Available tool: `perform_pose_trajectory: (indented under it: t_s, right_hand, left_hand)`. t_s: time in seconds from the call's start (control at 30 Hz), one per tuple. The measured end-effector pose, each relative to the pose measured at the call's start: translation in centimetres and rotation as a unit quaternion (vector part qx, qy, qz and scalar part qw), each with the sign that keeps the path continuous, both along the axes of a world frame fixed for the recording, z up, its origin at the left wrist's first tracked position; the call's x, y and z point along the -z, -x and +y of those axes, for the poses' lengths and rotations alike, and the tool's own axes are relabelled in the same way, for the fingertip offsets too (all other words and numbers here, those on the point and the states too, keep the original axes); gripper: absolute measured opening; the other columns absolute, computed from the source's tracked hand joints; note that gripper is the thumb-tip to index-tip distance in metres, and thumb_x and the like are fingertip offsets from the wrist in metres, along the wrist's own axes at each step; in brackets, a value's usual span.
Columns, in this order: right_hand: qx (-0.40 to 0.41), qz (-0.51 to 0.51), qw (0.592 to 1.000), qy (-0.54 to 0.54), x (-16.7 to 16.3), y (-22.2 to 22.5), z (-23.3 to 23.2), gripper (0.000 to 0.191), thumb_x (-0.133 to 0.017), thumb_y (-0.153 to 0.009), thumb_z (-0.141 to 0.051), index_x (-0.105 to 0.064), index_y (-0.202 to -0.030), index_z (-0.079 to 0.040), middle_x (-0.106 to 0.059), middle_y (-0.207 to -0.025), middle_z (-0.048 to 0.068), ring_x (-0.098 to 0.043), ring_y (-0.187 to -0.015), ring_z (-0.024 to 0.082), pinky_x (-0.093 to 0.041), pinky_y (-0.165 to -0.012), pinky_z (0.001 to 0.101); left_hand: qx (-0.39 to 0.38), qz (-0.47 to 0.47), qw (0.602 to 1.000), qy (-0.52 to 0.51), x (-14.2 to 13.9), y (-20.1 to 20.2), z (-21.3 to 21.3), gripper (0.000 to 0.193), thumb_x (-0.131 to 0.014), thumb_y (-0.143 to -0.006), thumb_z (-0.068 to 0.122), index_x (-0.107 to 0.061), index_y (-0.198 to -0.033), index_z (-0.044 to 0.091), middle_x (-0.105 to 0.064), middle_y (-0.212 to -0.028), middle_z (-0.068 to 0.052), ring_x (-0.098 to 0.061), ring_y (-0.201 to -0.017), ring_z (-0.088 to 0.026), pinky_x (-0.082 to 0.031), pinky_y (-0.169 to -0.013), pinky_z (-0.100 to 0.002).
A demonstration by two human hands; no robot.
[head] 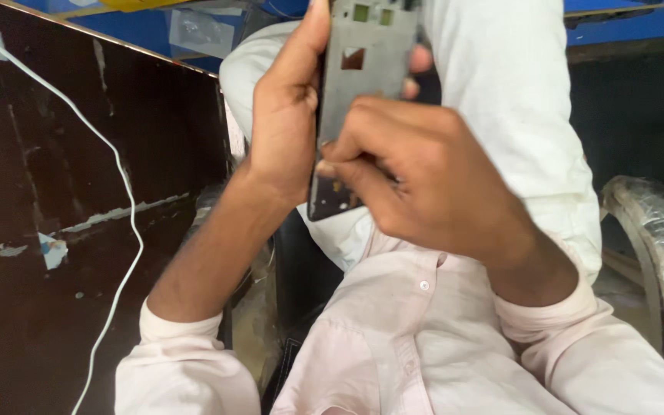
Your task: The person uses a metal spudger to pry and separate the back cover from a smartphone held on their lap. They work along the edges and corners, gradually lifting the cover to expose internal components.
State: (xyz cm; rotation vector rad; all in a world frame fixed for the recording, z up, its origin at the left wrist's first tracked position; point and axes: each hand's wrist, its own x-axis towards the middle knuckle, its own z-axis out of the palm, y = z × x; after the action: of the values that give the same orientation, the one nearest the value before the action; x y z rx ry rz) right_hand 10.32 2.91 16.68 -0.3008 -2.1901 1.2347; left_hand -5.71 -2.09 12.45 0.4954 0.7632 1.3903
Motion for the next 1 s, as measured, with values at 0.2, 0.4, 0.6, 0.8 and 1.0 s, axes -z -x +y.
perform_pose_trajectory:
  t_s: [0.2,0.4,0.6,0.8,1.0]
  right_hand:
    - [0.134,-0.056,0.988,0.047,-3.4,-2.4,-0.6,0.014,-0.076,-0.088,0.009,-0.066,-0.097,0.005,-0.063,-0.084,0.008,-0.052,-0.058,0.009,-0.038,-0.052,0.0253]
    - [0.140,-0.040,0.989,0.006,-3.7,-2.3,-1.1,0.017,-0.074,-0.091,0.008,-0.065,-0.106,0.007,-0.065,-0.094,0.012,-0.064,-0.072,0.009,-0.049,-0.063,0.0182]
    - [0.158,-0.027,0.983,-0.088,-3.4,-1.6,-1.1,0.014,-0.078,-0.086,0.012,-0.067,-0.096,0.009,-0.069,-0.084,0.013,-0.065,-0.063,0.013,-0.048,-0.064,0.0266]
    - [0.145,-0.037,0.983,-0.108,-3.4,-1.8,-1.3,0.016,-0.084,-0.092,0.007,-0.069,-0.100,0.006,-0.069,-0.093,0.013,-0.068,-0.074,0.017,-0.053,-0.065,0.0253]
    - [0.152,-0.034,0.984,-0.083,-3.3,-1.9,-1.4,0.015,-0.082,-0.094,0.007,-0.069,-0.101,0.006,-0.068,-0.093,0.013,-0.068,-0.076,0.014,-0.052,-0.067,0.0247]
  left_hand:
    - [0.003,-0.121,0.992,0.021,-0.3,-0.7,-0.5,0.069,-0.018,-0.116,0.047,-0.054,-0.140,-0.007,-0.066,-0.126,-0.023,-0.068,-0.110,-0.027,-0.055,-0.103,-0.037]
    - [0.016,-0.112,0.992,-0.059,-0.2,-1.7,-1.4,0.070,-0.014,-0.126,0.052,-0.048,-0.144,-0.006,-0.062,-0.127,-0.022,-0.063,-0.112,-0.026,-0.051,-0.102,-0.036]
    - [0.058,-0.160,0.984,-0.061,-1.1,-2.2,-1.4,0.080,-0.006,-0.119,0.056,-0.048,-0.144,-0.007,-0.063,-0.129,-0.024,-0.063,-0.114,-0.029,-0.052,-0.101,-0.037]
    - [0.067,-0.155,0.984,-0.064,-1.3,-2.3,-0.9,0.078,-0.006,-0.119,0.054,-0.048,-0.144,-0.007,-0.062,-0.130,-0.024,-0.063,-0.114,-0.029,-0.052,-0.102,-0.037]
    - [0.066,-0.144,0.985,-0.064,-1.3,-2.2,-0.9,0.077,-0.007,-0.120,0.053,-0.047,-0.144,-0.008,-0.062,-0.130,-0.024,-0.062,-0.115,-0.029,-0.052,-0.102,-0.038]
